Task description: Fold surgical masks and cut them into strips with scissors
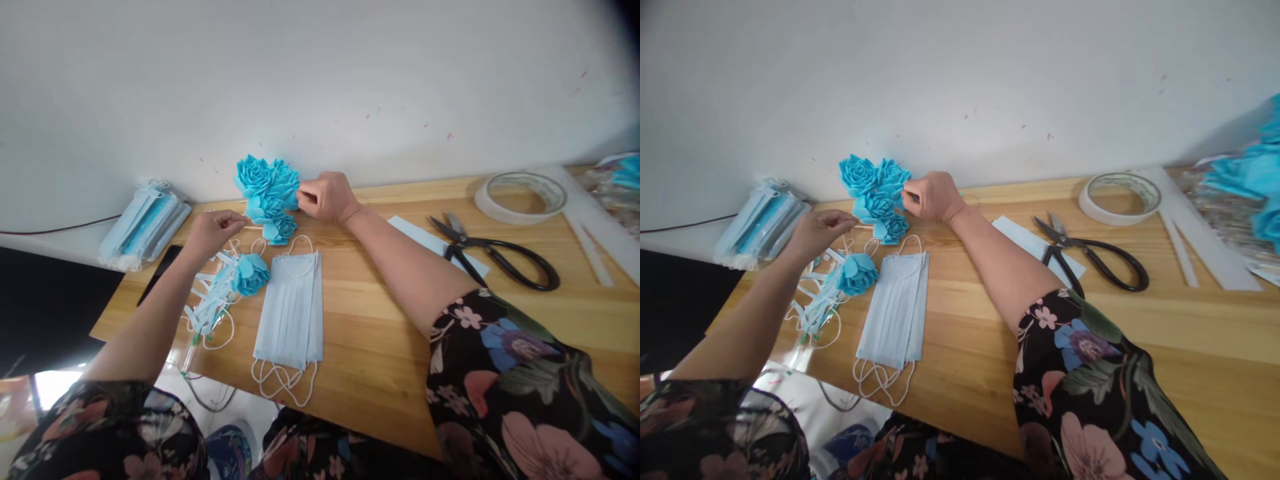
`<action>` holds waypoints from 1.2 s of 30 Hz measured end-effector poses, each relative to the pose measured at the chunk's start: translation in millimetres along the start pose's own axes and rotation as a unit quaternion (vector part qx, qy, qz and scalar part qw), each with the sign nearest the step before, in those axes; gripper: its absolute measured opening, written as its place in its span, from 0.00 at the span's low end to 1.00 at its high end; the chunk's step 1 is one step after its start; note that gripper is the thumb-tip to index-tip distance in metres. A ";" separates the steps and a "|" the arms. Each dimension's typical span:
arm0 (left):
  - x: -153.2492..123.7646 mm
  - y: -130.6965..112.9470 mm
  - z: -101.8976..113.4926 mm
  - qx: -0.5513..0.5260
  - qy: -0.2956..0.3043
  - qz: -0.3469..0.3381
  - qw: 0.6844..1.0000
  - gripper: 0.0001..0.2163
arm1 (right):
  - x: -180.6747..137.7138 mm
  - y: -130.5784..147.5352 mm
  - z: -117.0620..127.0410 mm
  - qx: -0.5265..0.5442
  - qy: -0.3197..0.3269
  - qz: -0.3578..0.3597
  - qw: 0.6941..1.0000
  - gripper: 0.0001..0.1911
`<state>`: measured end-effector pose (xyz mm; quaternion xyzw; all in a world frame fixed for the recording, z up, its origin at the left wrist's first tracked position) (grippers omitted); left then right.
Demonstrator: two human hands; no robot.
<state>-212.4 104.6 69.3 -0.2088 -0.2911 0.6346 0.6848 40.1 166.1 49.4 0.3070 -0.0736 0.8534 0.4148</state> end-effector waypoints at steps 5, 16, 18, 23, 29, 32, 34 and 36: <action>11.7 8.9 -4.2 0.009 -0.041 -0.017 0.999 0.14 | -3.2 12.9 -6.8 0.017 0.038 0.071 0.997 0.18; 15.9 6.1 -15.6 0.010 -0.012 -0.032 0.999 0.18 | -7.1 19.5 -16.6 -0.034 0.138 0.083 0.986 0.16; 16.7 4.0 -17.6 0.020 -0.011 -0.037 0.999 0.16 | -7.4 20.4 -17.6 -0.046 0.147 0.084 0.985 0.17; 20.9 0.1 -20.6 0.067 -0.023 -0.044 0.997 0.11 | -6.9 23.7 -18.8 -0.066 0.154 0.090 0.982 0.18; 27.6 4.5 -22.9 0.084 -0.017 -0.047 0.995 0.07 | -6.5 21.4 -14.8 -0.065 0.160 0.076 0.982 0.17; 29.7 7.8 -22.9 0.071 -0.011 -0.048 0.996 0.08 | -6.5 18.4 -13.3 -0.058 0.160 0.067 0.983 0.16; 30.9 8.1 -22.5 0.065 -0.007 -0.055 0.996 0.08 | -6.4 16.7 -13.6 -0.053 0.164 0.063 0.983 0.16; 32.0 7.4 -21.6 0.064 -0.004 -0.061 0.996 0.08 | -6.3 15.6 -14.3 -0.048 0.168 0.063 0.983 0.16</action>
Point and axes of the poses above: each hand's wrist, its own x-axis towards the middle knuckle, its own z-axis out of the back of the hand, y = z × x, the point moved 6 cm from there along x, towards the middle knuckle, and after that the axes turned 13 degrees about -x, right-handed, at the moved point
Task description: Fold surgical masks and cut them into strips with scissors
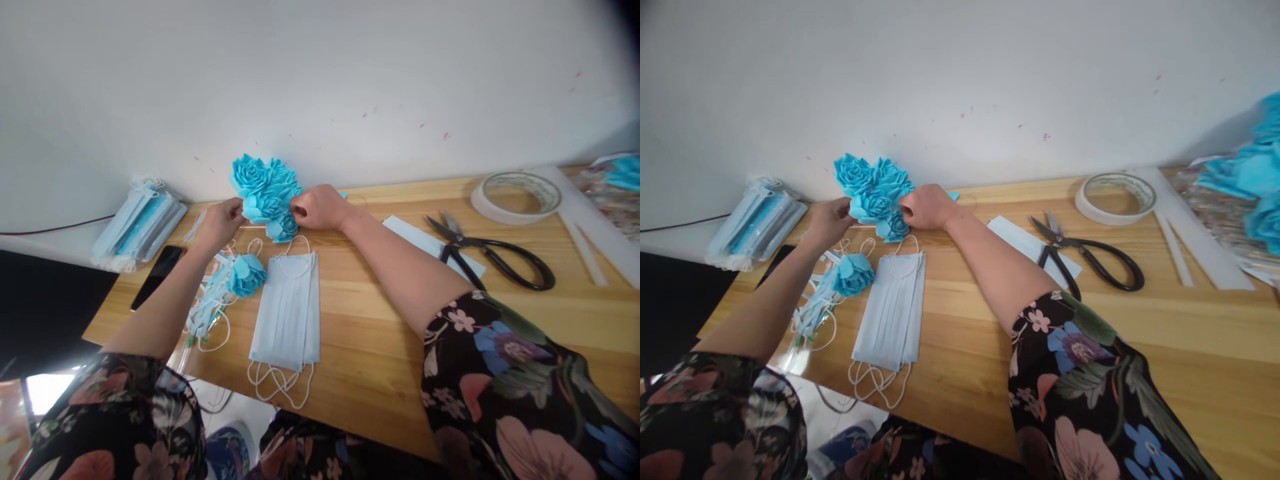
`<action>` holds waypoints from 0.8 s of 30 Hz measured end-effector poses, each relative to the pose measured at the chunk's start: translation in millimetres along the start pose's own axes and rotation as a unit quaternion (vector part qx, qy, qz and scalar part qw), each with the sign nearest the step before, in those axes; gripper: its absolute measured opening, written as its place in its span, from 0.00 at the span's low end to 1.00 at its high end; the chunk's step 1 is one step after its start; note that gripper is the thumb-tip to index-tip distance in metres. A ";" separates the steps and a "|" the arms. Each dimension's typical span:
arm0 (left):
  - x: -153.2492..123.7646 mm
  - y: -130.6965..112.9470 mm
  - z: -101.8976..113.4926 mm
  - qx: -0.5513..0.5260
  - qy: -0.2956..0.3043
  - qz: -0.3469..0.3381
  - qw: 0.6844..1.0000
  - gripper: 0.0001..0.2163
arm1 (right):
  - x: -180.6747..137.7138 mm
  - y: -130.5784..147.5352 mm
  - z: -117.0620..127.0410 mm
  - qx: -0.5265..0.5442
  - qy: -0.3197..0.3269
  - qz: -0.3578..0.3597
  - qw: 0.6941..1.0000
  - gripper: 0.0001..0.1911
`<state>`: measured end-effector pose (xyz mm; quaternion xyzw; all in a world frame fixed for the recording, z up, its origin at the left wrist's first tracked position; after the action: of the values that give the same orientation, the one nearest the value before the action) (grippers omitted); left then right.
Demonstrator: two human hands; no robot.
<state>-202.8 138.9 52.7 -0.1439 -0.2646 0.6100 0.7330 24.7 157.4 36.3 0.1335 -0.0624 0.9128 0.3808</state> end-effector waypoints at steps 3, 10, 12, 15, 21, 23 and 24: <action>1.4 -1.3 1.7 0.009 -0.003 -0.001 1.000 0.08 | 0.4 -1.0 -1.1 0.007 0.004 0.003 1.000 0.15; 0.8 -6.0 -3.0 0.028 0.001 0.018 0.999 0.08 | -0.4 -2.8 -2.8 0.014 -0.009 -0.006 1.000 0.15; 0.5 -6.0 -2.9 0.023 -0.002 0.023 0.999 0.09 | -0.6 -3.3 -2.5 0.010 -0.022 -0.012 1.000 0.16; -3.0 -4.7 3.6 -0.002 -0.014 0.023 1.000 0.13 | -0.8 -4.6 0.3 0.010 -0.050 -0.021 0.998 0.18; -43.0 2.4 39.9 -0.048 -0.056 0.050 0.996 0.19 | -2.5 -9.1 9.6 0.028 -0.133 -0.037 0.990 0.19; -65.3 2.8 49.3 -0.040 -0.046 0.061 0.996 0.17 | -3.3 -8.9 12.6 0.036 -0.159 -0.041 0.986 0.19; -76.2 2.3 52.0 -0.036 -0.034 0.061 0.997 0.17 | -3.6 -7.7 15.1 0.041 -0.172 -0.040 0.983 0.20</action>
<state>-242.8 59.7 77.8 -0.1659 -0.3018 0.6481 0.6793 35.5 157.1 49.7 0.3064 -0.0836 0.8620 0.3951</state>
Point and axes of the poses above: each hand's wrist, its own x-axis towards the middle knuckle, its own z-axis out of the back of the hand, y = z × x, the point moved 6 cm from there along x, towards the middle knuckle, and after that the axes turned 13 degrees about -x, right-handed, at the moved point
